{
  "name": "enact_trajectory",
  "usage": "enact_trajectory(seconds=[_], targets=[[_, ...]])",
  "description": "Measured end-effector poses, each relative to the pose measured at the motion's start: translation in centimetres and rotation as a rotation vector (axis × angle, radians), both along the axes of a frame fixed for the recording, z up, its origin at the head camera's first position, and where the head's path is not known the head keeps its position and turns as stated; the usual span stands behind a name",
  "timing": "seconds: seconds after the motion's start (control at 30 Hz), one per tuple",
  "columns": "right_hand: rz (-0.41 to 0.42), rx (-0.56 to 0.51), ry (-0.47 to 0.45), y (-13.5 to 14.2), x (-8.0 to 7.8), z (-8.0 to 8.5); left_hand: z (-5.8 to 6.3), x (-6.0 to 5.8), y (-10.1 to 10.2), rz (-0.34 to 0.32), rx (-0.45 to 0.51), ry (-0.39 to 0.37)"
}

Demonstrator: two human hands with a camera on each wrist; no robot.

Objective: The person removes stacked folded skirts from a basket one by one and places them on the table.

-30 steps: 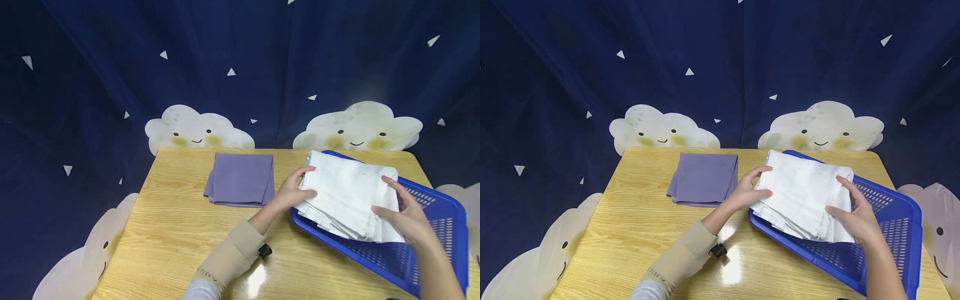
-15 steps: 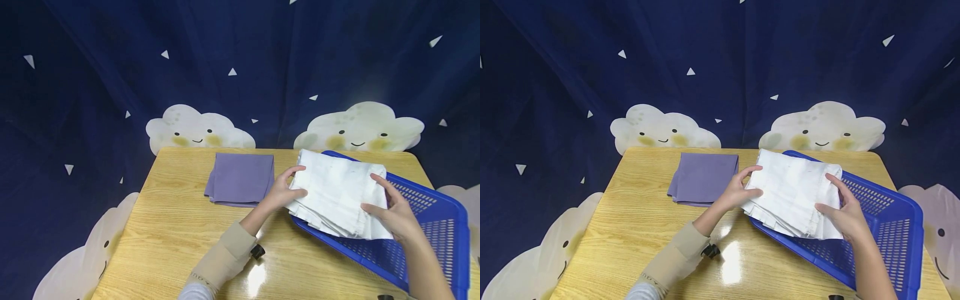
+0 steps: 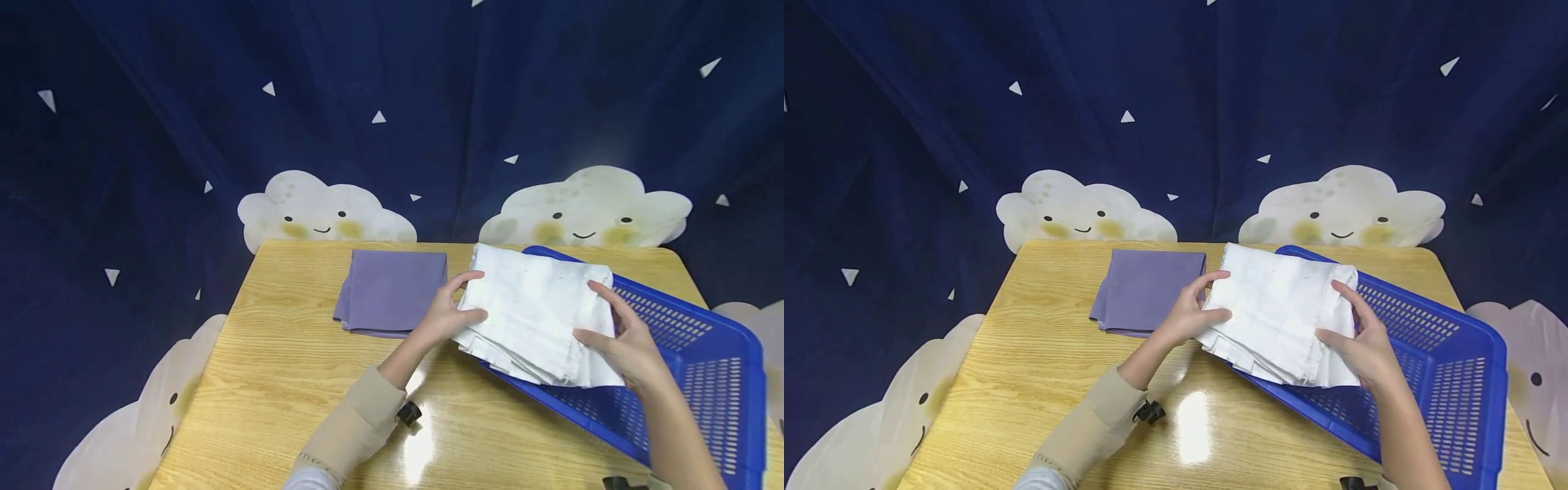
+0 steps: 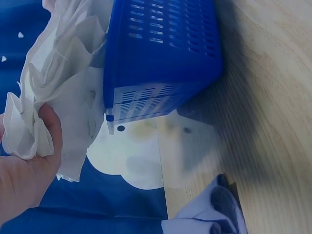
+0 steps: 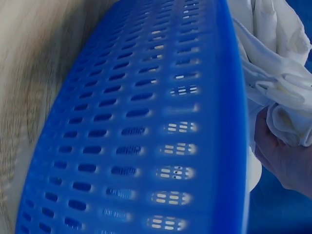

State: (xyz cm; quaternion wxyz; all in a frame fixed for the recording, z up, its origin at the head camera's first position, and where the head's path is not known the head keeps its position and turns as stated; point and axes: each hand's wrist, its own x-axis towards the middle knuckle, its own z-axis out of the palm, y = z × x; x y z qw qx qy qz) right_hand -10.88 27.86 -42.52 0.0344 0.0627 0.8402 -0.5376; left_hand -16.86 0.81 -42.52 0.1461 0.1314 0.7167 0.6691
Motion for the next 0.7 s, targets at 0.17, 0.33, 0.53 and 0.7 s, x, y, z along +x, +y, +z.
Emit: enact_trajectory(seconds=[0.17, 0.33, 0.53, 0.7], targets=[[0.003, 0.009, 0.020, -0.6, -0.1, 0.0, 1.9, 1.0, -0.9, 0.000, -0.039, 0.046], [0.006, 0.002, -0.004, -1.2, -0.4, 0.4, 2.3, 1.2, -1.5, 0.012, -0.019, 0.068], [0.022, -0.035, -0.014, -1.7, -0.7, 0.9, 2.2, 1.1, -2.1, 0.016, 0.060, 0.040], [0.039, -0.020, 0.019, -2.3, -0.9, 1.2, 2.4, 1.2, -2.8, 0.026, 0.089, 0.023]])
